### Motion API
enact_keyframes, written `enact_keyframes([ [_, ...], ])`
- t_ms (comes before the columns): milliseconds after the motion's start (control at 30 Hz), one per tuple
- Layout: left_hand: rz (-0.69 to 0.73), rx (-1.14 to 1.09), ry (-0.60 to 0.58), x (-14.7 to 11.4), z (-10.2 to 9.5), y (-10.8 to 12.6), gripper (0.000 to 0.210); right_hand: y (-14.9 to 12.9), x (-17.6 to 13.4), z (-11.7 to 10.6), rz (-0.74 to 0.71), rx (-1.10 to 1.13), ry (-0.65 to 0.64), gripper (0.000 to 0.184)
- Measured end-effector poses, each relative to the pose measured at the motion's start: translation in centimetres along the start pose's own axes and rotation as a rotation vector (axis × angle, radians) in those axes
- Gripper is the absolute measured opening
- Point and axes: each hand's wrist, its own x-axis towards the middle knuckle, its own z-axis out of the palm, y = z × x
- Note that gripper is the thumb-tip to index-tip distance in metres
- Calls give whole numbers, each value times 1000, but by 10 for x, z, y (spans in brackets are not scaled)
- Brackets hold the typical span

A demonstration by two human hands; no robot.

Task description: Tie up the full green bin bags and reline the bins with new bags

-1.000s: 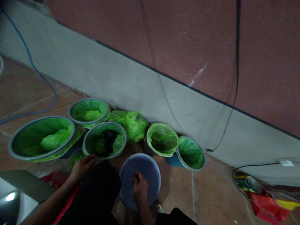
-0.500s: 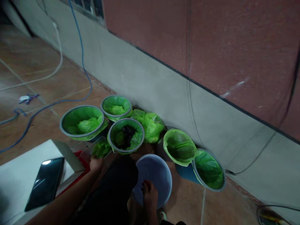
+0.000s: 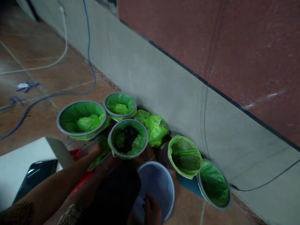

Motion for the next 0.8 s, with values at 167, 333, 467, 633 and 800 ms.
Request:
enact_keyframes([
  [167,-84,4,74,-12,-17,4,28,-29,5,-12,-5,23,37,57],
  [333,-51,-65,258,-47,-47,1,44,-89,18,-11,-131,105,117,50],
  [467,47,-212,370,-71,-57,-6,38,-170,28,39,-412,64,-95,38],
  [633,110,-309,333,-87,-59,-9,34,-257,22,163,-888,-602,-452,45],
  [800,112,-327,276,-97,-63,-7,34,-247,16,257,-920,-997,-622,47],
])
